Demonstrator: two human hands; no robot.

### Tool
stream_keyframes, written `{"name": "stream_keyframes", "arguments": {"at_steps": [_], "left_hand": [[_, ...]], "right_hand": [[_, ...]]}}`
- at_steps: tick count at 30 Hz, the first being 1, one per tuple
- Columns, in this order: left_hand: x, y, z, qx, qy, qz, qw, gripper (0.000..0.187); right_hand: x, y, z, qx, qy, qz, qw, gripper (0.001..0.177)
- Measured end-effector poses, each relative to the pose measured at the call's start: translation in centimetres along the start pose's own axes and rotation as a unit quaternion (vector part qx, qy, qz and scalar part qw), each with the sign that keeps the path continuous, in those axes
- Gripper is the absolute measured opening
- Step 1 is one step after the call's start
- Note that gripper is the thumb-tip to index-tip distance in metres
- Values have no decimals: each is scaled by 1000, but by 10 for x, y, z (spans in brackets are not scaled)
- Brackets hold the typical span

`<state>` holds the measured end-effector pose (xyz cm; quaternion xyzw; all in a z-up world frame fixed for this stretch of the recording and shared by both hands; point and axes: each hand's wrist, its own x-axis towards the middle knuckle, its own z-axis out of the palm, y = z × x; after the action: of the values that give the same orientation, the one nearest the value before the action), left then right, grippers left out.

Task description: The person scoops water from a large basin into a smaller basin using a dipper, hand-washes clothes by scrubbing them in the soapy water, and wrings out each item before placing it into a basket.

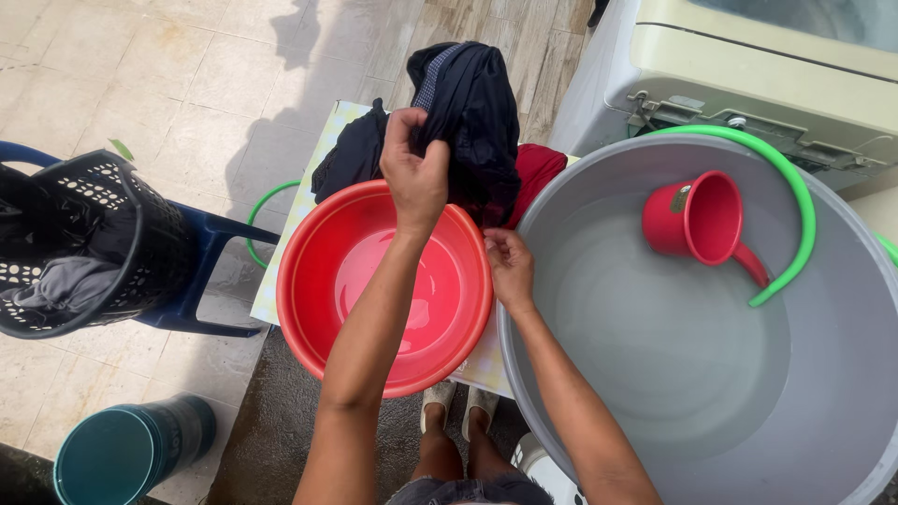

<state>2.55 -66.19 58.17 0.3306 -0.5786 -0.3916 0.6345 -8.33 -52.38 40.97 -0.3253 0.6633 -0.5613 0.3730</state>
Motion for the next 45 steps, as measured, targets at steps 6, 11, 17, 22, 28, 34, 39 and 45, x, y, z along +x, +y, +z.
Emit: {"name": "stream_keyframes", "arguments": {"at_steps": [6, 11, 17, 22, 28, 34, 39, 45], "left_hand": [[-47, 77, -95, -144, 18, 23, 989, 30], [-98, 0, -129, -128, 71, -54, 988, 27], [-136, -73, -111, 663, -264, -135, 687, 32], [-171, -66, 4, 392, -298, -68, 868, 42], [-195, -54, 143, 270, -395, -97, 873, 48], [-241, -73, 220, 300, -529, -128, 783, 62], [-262, -105, 224, 364, -584, -195, 699, 66], [-265, -147, 202, 411, -582, -235, 662, 70]], "right_hand": [[-26, -17, 45, -37, -2, -272, 962, 62], [-28, -12, 50, -110, -53, -169, 978, 33], [-12, 20, 13, -73, -16, -84, 994, 14], [-9, 21, -43, -126, 45, -88, 987, 12], [26, 29, -184, -159, 210, -94, 960, 26], [83, 111, -373, -324, 329, 68, 884, 58], [108, 167, -425, -415, 211, 130, 875, 84], [79, 137, -382, -464, 137, 239, 842, 87]]}}
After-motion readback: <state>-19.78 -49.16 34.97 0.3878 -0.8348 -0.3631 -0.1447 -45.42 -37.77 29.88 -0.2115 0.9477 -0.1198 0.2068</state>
